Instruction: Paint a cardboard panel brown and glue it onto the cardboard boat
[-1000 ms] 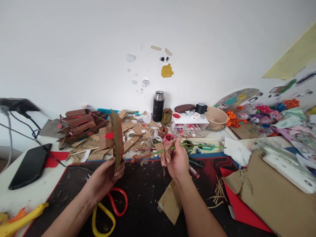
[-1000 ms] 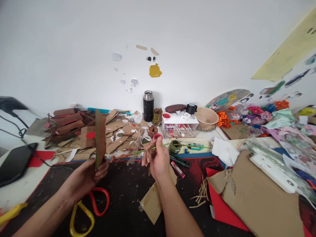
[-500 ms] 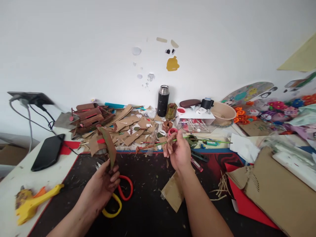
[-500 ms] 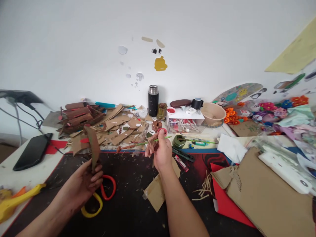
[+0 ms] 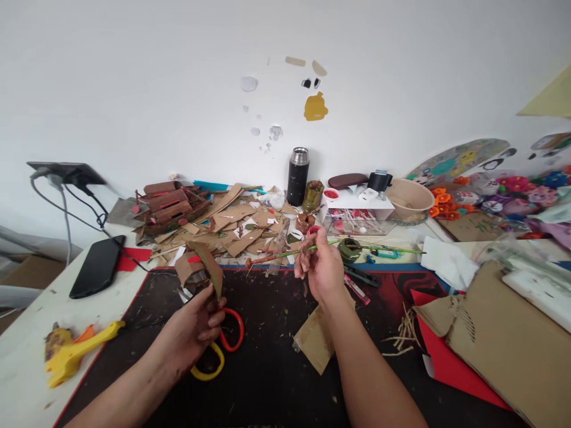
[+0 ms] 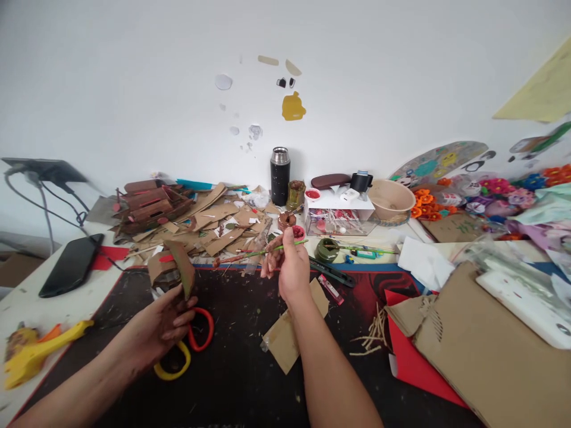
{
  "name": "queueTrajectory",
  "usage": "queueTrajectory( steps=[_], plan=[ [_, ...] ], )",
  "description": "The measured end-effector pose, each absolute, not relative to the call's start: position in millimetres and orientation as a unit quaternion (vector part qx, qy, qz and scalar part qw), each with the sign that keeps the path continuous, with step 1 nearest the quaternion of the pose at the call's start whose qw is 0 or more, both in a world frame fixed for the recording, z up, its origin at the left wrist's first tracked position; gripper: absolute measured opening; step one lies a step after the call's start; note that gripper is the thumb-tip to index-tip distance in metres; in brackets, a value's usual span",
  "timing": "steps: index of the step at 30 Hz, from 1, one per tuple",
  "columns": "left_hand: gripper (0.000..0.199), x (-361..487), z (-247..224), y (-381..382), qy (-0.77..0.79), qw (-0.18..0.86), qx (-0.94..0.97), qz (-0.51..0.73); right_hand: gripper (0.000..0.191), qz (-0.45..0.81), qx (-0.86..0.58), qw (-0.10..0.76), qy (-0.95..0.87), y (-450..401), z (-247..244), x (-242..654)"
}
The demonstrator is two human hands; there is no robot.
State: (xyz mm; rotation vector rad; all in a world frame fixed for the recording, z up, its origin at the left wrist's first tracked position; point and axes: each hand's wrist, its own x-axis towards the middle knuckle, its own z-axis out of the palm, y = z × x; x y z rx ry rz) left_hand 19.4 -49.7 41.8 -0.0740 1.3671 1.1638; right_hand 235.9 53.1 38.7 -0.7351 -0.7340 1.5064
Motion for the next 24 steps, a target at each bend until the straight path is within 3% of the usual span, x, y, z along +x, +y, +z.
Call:
queueTrajectory(
  steps=[24],
  plan=[
    [0.015,27.1,47.4,-23.7,0.633,0.645,0.006,0.428,0.060,0.647,-0.354,0.586,-0.335,52.8,40.0,236.1]
  ],
)
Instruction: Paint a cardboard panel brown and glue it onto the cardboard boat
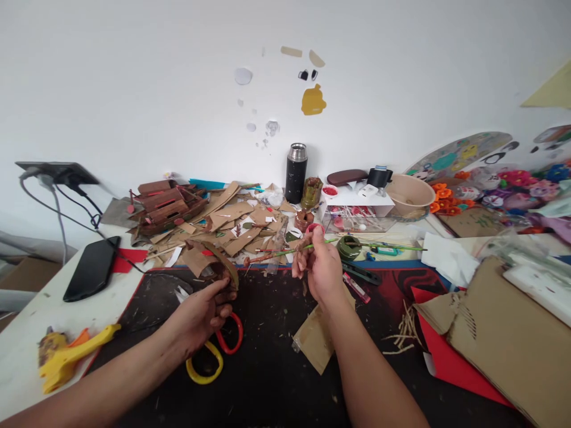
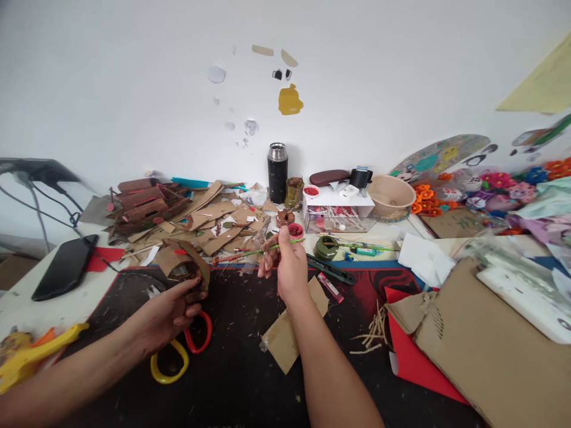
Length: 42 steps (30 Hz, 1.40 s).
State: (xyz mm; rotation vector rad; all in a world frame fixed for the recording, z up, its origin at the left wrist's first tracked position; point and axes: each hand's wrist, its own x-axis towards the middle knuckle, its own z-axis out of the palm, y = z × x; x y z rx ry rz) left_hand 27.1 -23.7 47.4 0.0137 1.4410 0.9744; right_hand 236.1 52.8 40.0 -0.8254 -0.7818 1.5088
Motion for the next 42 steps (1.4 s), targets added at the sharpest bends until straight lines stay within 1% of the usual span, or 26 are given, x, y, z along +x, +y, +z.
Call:
queueTrajectory(
  steps=[4,7,9,11,12,13,16,17,19,21,23,24,30,39,42],
  plan=[
    [0.010,25.7,45.4,-21.0,0.623,0.662,0.012,0.417,0.060,0.645,-0.352,0.588,-0.338,52.9,40.0,236.6],
    [0.013,21.8,44.5,-30.0,0.604,0.707,0.025,0.366,0.059,0.648,-0.351,0.586,-0.336,52.9,39.3,236.2],
    [0.021,16.3,45.7,-41.6,0.583,0.747,0.063,0.314,0.058,0.648,-0.355,0.584,-0.335,53.0,39.1,236.0],
    [0.036,6.2,49.4,-52.2,0.556,0.779,0.136,0.257,0.059,0.648,-0.362,0.580,-0.336,53.2,39.3,236.2],
    [0.042,-1.2,52.5,-55.0,0.567,0.766,0.177,0.247,0.059,0.648,-0.363,0.579,-0.337,53.1,39.3,236.4],
    [0.044,-10.3,56.5,-55.3,0.599,0.725,0.209,0.268,0.060,0.647,-0.364,0.579,-0.338,53.0,39.4,236.5],
    [0.050,-44.7,71.3,-41.0,0.686,0.525,0.298,0.407,0.059,0.649,-0.359,0.579,-0.338,52.1,39.2,236.1],
    [0.052,-56.9,76.0,-32.8,0.702,0.454,0.347,0.425,0.059,0.651,-0.358,0.577,-0.338,51.6,39.0,235.6],
    [0.056,-78.8,82.2,-15.7,0.733,0.341,0.456,0.372,0.060,0.655,-0.361,0.569,-0.343,51.0,38.2,234.3],
    [0.062,-94.4,81.4,-0.9,0.735,0.286,0.532,0.307,0.061,0.656,-0.366,0.561,-0.348,51.0,37.0,233.1],
    [0.065,-103.4,73.5,10.6,0.714,0.291,0.581,0.260,0.063,0.653,-0.371,0.560,-0.350,51.7,35.5,232.2],
    [0.064,-106.0,67.8,15.4,0.697,0.293,0.607,0.245,0.063,0.651,-0.373,0.561,-0.350,52.2,34.9,232.0],
    [0.046,-116.7,42.7,40.7,0.624,0.247,0.709,0.217,0.062,0.646,-0.379,0.562,-0.350,53.3,32.3,231.9],
    [0.035,-120.9,40.9,59.9,0.606,0.258,0.721,0.213,0.059,0.642,-0.383,0.566,-0.348,54.4,28.7,231.2],
    [0.038,-116.6,55.1,60.8,0.604,0.283,0.718,0.198,0.060,0.644,-0.379,0.569,-0.345,54.7,29.5,231.6]
  ],
)
